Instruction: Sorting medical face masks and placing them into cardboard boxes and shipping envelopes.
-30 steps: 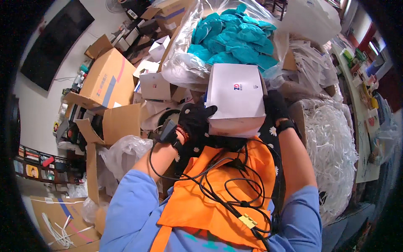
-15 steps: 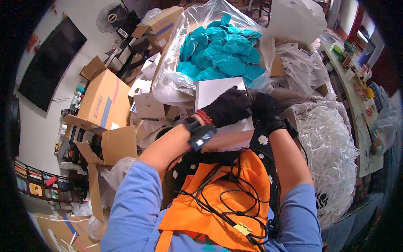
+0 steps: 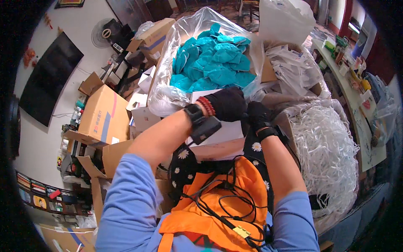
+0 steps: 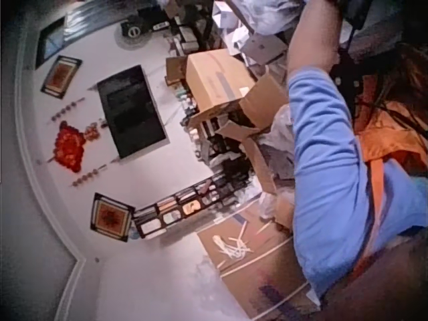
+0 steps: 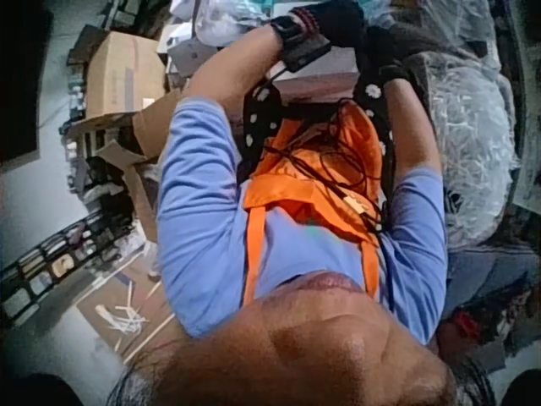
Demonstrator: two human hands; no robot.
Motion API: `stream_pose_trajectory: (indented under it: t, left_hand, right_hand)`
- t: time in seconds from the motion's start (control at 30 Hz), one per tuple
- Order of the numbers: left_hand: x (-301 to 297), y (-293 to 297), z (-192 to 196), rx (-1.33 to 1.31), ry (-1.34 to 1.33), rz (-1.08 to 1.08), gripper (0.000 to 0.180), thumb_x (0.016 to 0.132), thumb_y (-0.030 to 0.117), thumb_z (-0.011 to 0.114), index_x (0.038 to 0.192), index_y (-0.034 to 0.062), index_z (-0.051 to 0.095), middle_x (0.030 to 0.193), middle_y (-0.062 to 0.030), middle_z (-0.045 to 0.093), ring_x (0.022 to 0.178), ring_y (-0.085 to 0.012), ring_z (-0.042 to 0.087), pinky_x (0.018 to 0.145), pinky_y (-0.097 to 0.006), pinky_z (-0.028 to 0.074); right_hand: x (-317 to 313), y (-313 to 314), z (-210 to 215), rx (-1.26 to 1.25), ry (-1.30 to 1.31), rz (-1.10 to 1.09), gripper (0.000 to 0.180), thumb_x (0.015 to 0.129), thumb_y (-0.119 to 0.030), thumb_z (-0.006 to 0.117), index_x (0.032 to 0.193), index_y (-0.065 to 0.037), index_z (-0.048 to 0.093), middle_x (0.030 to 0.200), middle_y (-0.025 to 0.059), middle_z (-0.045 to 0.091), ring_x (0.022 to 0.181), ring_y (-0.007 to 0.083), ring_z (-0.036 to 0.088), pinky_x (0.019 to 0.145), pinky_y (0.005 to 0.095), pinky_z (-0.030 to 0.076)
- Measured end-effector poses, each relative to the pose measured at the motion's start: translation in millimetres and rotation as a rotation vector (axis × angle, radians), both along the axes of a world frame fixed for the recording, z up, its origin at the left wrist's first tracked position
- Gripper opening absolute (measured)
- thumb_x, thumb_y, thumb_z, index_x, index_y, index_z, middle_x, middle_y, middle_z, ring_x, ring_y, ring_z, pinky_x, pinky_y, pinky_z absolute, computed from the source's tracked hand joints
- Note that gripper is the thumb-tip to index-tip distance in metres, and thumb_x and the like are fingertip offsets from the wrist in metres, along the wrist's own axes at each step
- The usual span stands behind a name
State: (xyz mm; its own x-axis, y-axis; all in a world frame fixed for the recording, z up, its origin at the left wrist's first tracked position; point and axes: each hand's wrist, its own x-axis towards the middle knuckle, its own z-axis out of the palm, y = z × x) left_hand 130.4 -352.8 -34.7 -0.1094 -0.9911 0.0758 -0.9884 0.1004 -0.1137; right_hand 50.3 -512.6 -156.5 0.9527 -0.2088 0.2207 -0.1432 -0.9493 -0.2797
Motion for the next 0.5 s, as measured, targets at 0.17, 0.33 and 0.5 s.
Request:
stream_pose_trajectory:
  t: [0.17,0.33,0.5]
  left_hand:
    - [-0.8,59.0,71.3,-0.178,-0.159,0.022,0.032,0.087,0.037,0.061,0.072,0.0087,0.067,0.075,-0.0126,0.065,0.079,-0.0307,0.064,0.074,-0.042,0.051]
    - [3.3,126.8,106.9,-0.285,-0.126,0.089,0.02,0.088,0.028,0.061,0.08,0.0105,0.066,0.079,-0.0096,0.063,0.079,-0.0297,0.064,0.072,-0.041,0.052]
    - [-5.6,197.0,142.6,-0.109,-0.047,0.537,0.03,0.088,0.038,0.063,0.087,0.0094,0.071,0.09,-0.0105,0.067,0.086,-0.0305,0.066,0.075,-0.043,0.053]
  right_hand:
    - [6.2,20.1,20.5,0.005,0.179,-0.09,0.026,0.08,-0.026,0.064,0.095,-0.005,0.069,0.098,0.0198,0.069,0.093,0.0394,0.066,0.079,0.0474,0.053]
    - [7.2,21.8,18.6,0.064,0.107,-0.119,0.023,0.081,-0.021,0.061,0.094,-0.004,0.069,0.097,0.0208,0.069,0.092,0.0402,0.065,0.08,0.0468,0.052]
    - [10.3,7.9,5.3,0.118,0.103,-0.134,0.024,0.082,-0.023,0.061,0.094,-0.005,0.07,0.098,0.0204,0.07,0.094,0.0392,0.066,0.082,0.0461,0.052]
